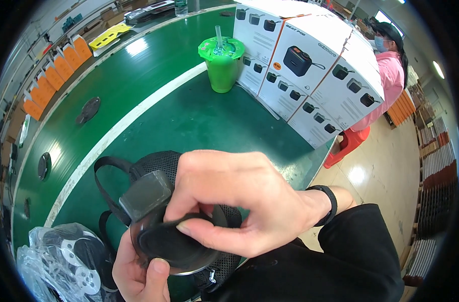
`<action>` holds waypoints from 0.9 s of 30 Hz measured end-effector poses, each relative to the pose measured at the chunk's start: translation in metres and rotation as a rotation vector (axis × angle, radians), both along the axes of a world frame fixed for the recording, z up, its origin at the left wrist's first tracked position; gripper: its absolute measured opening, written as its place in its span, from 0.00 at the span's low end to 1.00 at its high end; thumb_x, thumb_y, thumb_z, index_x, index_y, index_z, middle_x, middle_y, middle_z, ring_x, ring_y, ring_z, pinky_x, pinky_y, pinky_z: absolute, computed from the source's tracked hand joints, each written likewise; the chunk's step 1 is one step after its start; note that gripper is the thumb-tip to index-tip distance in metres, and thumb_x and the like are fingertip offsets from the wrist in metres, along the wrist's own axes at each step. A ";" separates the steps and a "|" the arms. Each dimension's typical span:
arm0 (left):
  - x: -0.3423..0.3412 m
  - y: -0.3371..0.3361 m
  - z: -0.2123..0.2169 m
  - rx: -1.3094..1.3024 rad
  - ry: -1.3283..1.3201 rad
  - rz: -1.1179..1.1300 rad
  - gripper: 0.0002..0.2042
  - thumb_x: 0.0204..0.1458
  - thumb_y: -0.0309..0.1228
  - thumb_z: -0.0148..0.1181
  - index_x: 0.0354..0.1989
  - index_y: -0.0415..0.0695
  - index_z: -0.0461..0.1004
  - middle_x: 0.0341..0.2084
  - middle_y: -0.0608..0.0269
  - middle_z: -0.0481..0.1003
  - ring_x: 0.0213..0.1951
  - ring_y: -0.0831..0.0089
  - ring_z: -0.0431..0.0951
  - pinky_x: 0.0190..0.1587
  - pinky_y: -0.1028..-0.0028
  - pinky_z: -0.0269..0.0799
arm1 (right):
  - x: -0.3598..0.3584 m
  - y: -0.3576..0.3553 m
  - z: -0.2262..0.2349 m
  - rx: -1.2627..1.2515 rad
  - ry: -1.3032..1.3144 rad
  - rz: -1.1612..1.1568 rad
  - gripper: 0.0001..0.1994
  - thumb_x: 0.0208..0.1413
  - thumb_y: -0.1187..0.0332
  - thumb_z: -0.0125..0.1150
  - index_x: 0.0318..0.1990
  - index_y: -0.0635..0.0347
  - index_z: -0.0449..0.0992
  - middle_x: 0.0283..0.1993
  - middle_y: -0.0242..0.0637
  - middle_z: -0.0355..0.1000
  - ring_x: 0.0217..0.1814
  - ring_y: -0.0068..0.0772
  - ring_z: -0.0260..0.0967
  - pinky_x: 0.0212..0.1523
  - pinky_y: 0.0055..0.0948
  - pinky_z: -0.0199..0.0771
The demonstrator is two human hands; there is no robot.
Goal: The recorder assembles components of a portable speaker or similar electronic device by attaching plastic covers and filters.
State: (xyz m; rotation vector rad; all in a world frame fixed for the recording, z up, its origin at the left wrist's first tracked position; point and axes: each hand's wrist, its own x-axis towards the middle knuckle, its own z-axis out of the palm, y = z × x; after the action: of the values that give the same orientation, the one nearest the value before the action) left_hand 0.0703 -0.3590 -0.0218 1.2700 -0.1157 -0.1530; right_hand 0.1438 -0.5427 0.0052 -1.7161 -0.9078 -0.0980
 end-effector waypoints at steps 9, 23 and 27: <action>0.005 0.001 0.006 -0.172 0.053 -0.016 0.22 0.54 0.18 0.42 0.58 0.33 0.51 0.51 0.50 0.64 0.49 0.64 0.69 0.49 0.67 0.69 | 0.013 -0.024 -0.005 0.692 0.823 0.253 0.09 0.49 0.72 0.53 0.36 0.67 0.67 0.35 0.39 0.69 0.36 0.24 0.66 0.40 0.22 0.64; 0.016 -0.009 -0.001 -0.182 0.122 -0.061 0.19 0.55 0.18 0.39 0.57 0.32 0.52 0.47 0.49 0.67 0.47 0.64 0.71 0.49 0.68 0.70 | 0.000 -0.019 -0.029 0.082 0.436 0.087 0.52 0.45 0.79 0.61 0.64 0.48 0.21 0.59 0.50 0.56 0.49 0.31 0.66 0.47 0.28 0.68; 0.042 -0.004 -0.005 0.060 0.151 -0.196 0.18 0.58 0.27 0.43 0.56 0.35 0.57 0.44 0.57 0.69 0.44 0.71 0.73 0.46 0.72 0.71 | 0.008 -0.026 -0.033 0.282 0.576 0.047 0.48 0.47 0.86 0.53 0.64 0.48 0.22 0.41 0.43 0.67 0.41 0.22 0.67 0.38 0.20 0.69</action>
State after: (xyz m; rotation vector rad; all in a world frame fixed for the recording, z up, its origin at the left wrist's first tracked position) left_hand 0.1120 -0.3628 -0.0270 1.3017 -0.1059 -0.4228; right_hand 0.1522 -0.5688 -0.0275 -1.3497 -0.4759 0.2769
